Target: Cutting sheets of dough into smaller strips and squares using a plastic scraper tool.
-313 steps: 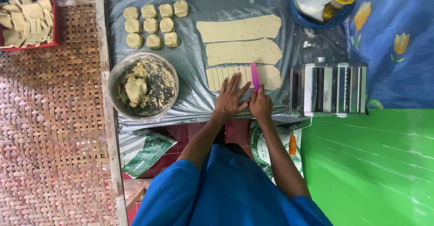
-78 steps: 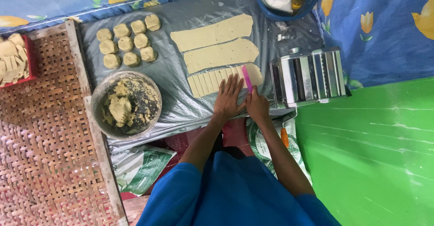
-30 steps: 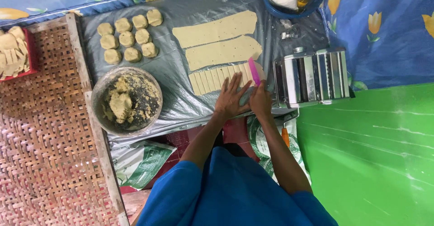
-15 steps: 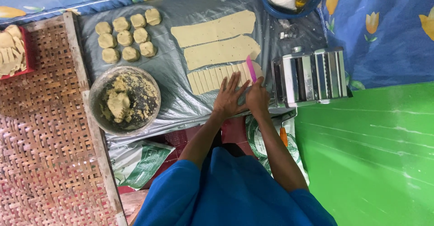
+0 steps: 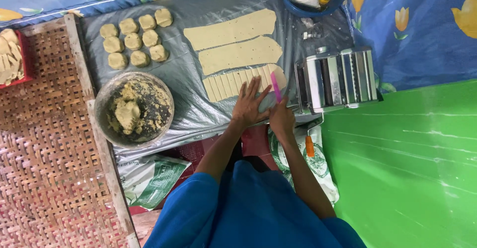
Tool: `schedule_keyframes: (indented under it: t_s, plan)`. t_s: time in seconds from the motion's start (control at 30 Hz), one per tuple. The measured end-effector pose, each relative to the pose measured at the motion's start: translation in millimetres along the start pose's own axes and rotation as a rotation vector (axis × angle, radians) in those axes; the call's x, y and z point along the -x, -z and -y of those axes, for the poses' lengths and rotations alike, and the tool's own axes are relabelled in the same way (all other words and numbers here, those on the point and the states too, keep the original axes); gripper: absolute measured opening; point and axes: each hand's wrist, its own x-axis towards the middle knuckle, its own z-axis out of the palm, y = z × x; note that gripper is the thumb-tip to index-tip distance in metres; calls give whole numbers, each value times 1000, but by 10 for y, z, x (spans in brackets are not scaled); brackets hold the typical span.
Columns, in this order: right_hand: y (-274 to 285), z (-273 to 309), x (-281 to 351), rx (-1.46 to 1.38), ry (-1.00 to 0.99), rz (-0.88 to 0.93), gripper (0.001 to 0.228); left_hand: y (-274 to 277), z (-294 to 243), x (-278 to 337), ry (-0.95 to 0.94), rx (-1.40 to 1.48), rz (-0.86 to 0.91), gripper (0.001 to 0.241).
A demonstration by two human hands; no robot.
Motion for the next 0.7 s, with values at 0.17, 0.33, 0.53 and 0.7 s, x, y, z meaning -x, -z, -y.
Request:
schedule_keyframes:
  t_s: [0.17,0.33,0.53,0.7]
  plan:
    - [-108,-209,95,10,-59,-3,49,-50,6,1,4,39,-5,88]
    - [-243,-471,254,11,-149,24,48,-38,3,3,6,62,0,87]
    - [-207,-514,338,17,-127,4,47,55,-35,3,-22,20,9,85]
    - [-199,-545,-94,-179,-9,-151,32,-8,-24,4,-22,28,34,89]
